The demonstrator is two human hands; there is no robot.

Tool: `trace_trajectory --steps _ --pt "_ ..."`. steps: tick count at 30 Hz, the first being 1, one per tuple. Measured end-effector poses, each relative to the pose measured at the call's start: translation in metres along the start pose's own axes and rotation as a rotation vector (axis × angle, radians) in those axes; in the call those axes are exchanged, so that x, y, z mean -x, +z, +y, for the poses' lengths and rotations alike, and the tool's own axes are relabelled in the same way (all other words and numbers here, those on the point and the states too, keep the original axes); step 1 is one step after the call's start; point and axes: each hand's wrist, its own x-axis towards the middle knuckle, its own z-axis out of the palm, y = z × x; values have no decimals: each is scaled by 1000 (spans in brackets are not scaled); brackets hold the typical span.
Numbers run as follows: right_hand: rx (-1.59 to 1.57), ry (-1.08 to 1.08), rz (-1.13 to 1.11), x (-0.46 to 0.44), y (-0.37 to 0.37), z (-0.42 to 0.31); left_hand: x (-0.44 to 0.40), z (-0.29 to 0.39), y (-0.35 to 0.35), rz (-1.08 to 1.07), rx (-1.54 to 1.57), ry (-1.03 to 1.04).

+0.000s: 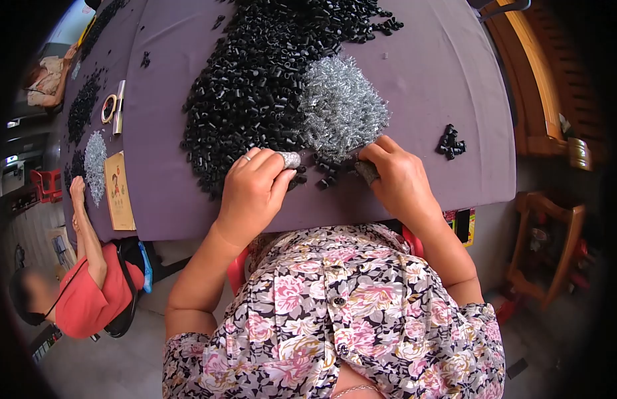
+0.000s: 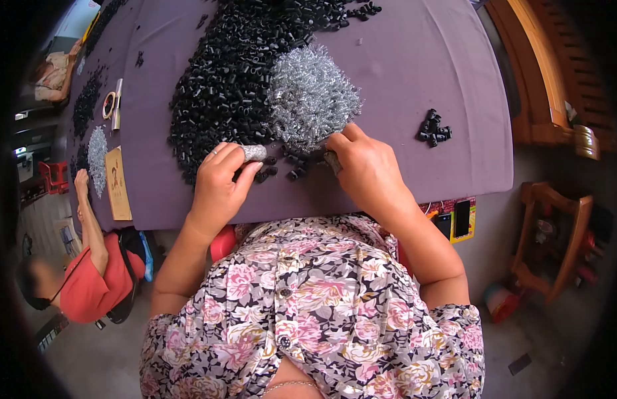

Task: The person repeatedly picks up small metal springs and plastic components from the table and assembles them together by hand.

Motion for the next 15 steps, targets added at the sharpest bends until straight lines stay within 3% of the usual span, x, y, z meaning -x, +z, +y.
trace_trajectory --steps 6,15 --pt "18 -49 -61 -7 1 0 6 9 4 -28 -37 71" --pt "-587 97 55 15 -4 13 2 6 14 -130 -147 135"
